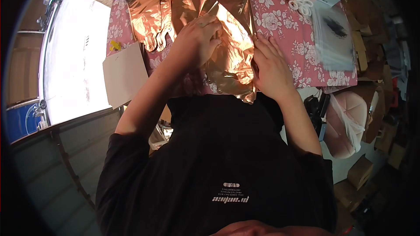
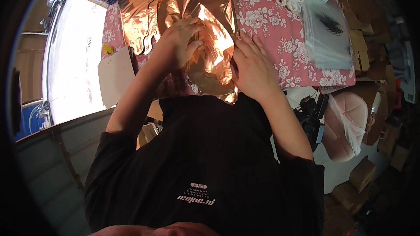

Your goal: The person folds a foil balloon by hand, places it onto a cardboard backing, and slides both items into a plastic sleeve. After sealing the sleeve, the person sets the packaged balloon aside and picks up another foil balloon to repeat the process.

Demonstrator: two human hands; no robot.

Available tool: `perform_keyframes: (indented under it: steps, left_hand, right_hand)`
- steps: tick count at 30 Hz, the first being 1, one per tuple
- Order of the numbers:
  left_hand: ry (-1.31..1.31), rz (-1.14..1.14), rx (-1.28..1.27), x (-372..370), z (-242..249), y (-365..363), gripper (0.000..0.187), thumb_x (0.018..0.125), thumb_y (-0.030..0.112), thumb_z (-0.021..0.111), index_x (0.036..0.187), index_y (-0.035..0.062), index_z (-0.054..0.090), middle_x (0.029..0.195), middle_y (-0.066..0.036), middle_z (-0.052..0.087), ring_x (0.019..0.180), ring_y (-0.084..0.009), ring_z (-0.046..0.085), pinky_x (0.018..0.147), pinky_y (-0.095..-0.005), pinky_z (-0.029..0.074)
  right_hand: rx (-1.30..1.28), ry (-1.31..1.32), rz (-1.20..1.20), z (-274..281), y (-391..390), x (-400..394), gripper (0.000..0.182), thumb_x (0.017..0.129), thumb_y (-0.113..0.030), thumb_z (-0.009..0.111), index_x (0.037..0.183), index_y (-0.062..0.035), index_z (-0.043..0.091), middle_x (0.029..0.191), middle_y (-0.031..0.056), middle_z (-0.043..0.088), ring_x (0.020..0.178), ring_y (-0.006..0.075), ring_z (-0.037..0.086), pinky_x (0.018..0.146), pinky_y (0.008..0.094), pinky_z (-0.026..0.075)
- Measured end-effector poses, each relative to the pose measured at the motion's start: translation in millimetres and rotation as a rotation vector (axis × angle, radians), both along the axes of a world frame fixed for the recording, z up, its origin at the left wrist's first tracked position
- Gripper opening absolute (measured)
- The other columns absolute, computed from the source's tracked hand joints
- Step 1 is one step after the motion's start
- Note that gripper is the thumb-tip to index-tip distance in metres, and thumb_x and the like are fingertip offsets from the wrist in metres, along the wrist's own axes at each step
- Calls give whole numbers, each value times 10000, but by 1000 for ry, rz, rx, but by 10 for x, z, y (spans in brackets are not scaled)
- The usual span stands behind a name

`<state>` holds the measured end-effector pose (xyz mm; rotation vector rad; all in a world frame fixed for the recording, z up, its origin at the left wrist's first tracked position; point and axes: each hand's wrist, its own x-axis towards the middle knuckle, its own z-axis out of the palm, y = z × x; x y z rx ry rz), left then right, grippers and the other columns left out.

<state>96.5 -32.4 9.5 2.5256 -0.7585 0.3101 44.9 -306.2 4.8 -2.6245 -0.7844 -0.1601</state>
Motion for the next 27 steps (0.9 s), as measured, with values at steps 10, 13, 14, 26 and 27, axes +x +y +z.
perform_keyframes:
  steps: [10, 13, 14, 26, 27]
  left_hand:
    - [69, 34, -92, 449, 274, 159, 303, 947, 160, 759, 1225, 38, 754, 1293, -170, 737, 1257, -375, 673, 1067, -455, 539]
    - [18, -148, 176, 606, 159, 227, 515, 888, 172, 828, 1347, -19, 692, 1409, -224, 677, 1301, -405, 643, 1106, -461, 531]
    - [16, -149, 177, 630, 128, 259, 515, 888, 172, 828, 1347, -19, 692, 1409, -224, 677, 1301, -405, 643, 1106, -461, 531]
    - [86, -129, 235, 260, 9, -171, 842, 988, 527, 715, 1572, -36, 491, 1680, -259, 419, 1595, -416, 349, 1325, -499, 273]
    - [104, -136, 269, 253, -16, -183, 879, 991, 550, 694, 1602, -33, 449, 1707, -246, 382, 1618, -406, 307, 1330, -511, 255]
  right_hand:
    - [-49, 2, 12, -34, -21, 12, 572, 895, -286, 781, 1363, 13, 642, 1510, 199, 587, 1535, 378, 443, 1314, 535, 290]
    - [-14, 6, 12, 20, 17, 5, 554, 900, -267, 777, 1360, 13, 645, 1516, 199, 587, 1531, 380, 449, 1312, 535, 292]
    - [42, 12, 1, 39, 23, -4, 531, 909, -248, 770, 1354, 14, 648, 1519, 199, 587, 1529, 381, 452, 1311, 536, 294]
    - [-48, -23, 9, -83, -57, 28, 544, 882, -133, 734, 1385, 44, 628, 1483, 218, 596, 1533, 378, 444, 1322, 530, 284]
    - [-52, -20, 8, -72, -65, 31, 544, 882, -133, 734, 1385, 44, 628, 1483, 218, 596, 1533, 378, 444, 1322, 530, 284]
